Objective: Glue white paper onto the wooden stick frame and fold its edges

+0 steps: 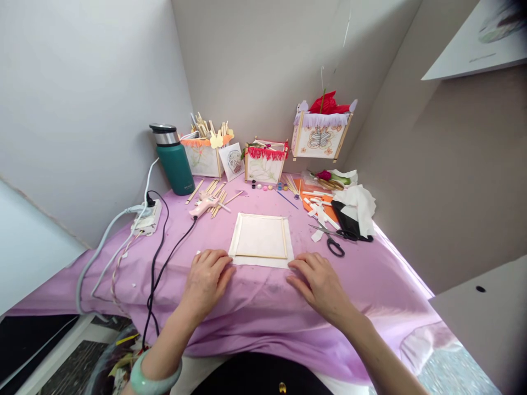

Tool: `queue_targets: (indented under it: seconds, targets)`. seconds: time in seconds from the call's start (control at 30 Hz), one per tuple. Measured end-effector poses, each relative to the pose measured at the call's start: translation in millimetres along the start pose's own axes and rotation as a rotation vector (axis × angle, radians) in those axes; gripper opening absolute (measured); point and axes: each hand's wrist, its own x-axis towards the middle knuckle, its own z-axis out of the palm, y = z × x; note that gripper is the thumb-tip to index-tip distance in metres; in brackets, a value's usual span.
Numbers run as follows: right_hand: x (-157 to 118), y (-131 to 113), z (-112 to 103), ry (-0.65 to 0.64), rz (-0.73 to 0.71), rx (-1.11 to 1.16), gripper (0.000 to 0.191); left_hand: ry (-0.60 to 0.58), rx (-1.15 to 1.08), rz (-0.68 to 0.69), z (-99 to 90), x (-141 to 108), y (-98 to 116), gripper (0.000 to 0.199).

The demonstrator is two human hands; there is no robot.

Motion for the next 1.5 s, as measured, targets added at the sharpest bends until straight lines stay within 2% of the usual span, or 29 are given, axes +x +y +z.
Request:
queue_targets:
  seconds: [0.13, 0.3, 0.37, 0.43, 0.5, 0.53, 0.57, 0.63, 0.7, 0.8, 0.87, 0.93, 1.03, 1.1, 1.13, 1.23, 1.3, 1.37, 1.43, 1.5]
  targets:
    - [-0.5, 6.5, 5.9, 0.053, -0.017, 0.059, 0.020, 0.073, -0.056, -0.067, 4.3, 7.6, -3.3, 0.021]
    - [-1.2, 13.8, 9.7, 0.095, -0.029, 0.104, 0.018, -0.014, -0.020, -0.063, 1.5, 19.9, -10.3, 0.017]
    - [-1.6, 15.3, 10.3, 0.098, -0.023, 0.117, 0.018, -0.002, -0.022, -0.065, -3.6, 28.9, -18.6, 0.020]
    - [-2.0, 16.5, 10.9, 0.104, -0.011, 0.134, 0.018, 0.059, 0.036, -0.126, -10.2, 44.1, -33.1, 0.023]
    - [-2.4, 17.3, 11.7, 0.112, 0.000, 0.150, 0.017, 0.096, 0.194, -0.282, -16.4, 65.2, -52.8, 0.030]
    - [-2.6, 17.5, 12.1, 0.116, 0.005, 0.154, 0.016, 0.065, 0.290, -0.390, -18.6, 76.8, -63.5, 0.034]
    - [-2.8, 17.4, 12.5, 0.122, 0.010, 0.156, 0.016, -0.015, 0.369, -0.495, -19.7, 88.3, -73.9, 0.038]
    - [-3.0, 16.2, 13.0, 0.134, 0.016, 0.152, 0.015, -0.192, 0.420, -0.612, -18.3, 108.8, -91.6, 0.041]
    - [-3.1, 14.5, 12.9, 0.140, 0.024, 0.149, 0.014, -0.283, 0.406, -0.643, -13.1, 123.3, -102.9, 0.040]
    - [-2.8, 13.2, 12.1, 0.147, 0.047, 0.162, 0.012, -0.316, 0.383, -0.654, -7.3, 133.4, -108.8, 0.040]
    - [-2.8, 13.7, 11.1, 0.153, 0.066, 0.190, 0.010, -0.314, 0.373, -0.659, -10.7, 133.8, -107.3, 0.045]
    - [-2.9, 14.0, 9.4, 0.173, 0.087, 0.247, 0.009, -0.250, 0.367, -0.646, -21.1, 129.6, -100.5, 0.050]
    - [-2.8, 7.2, 4.5, 0.297, 0.134, 0.355, 0.010, -0.024, 0.343, -0.598, -41.9, 111.8, -71.8, 0.047]
    - [-2.0, -5.9, -0.3, 0.369, 0.127, 0.425, 0.013, 0.133, 0.242, -0.535, -51.0, 91.2, -36.3, 0.039]
    - [-1.5, -15.0, -2.7, 0.371, 0.108, 0.467, 0.013, 0.187, 0.166, -0.459, -52.5, 78.9, -14.5, 0.034]
    - [-0.6, -47.3, -6.3, 0.231, 0.091, 0.682, 0.018, 0.264, -0.077, -0.119, -43.6, 40.7, 54.4, 0.021]
    - [-1.5, -65.7, -4.1, 0.153, 0.189, 0.874, 0.031, 0.263, -0.188, 0.074, -31.3, 20.8, 91.1, 0.014]
    - [-3.6, -76.4, 1.4, 0.170, 0.349, 1.046, 0.038, 0.231, -0.280, 0.157, -20.4, 9.2, 112.6, 0.017]
    - [-6.0, -78.4, 7.6, 0.224, 0.507, 1.158, 0.040, 0.141, -0.370, 0.206, -14.5, 5.6, 117.2, 0.022]
    - [-7.2, -74.7, 12.2, 0.244, 0.598, 1.226, 0.038, 0.041, -0.449, 0.222, -13.3, 7.1, 107.2, 0.019]
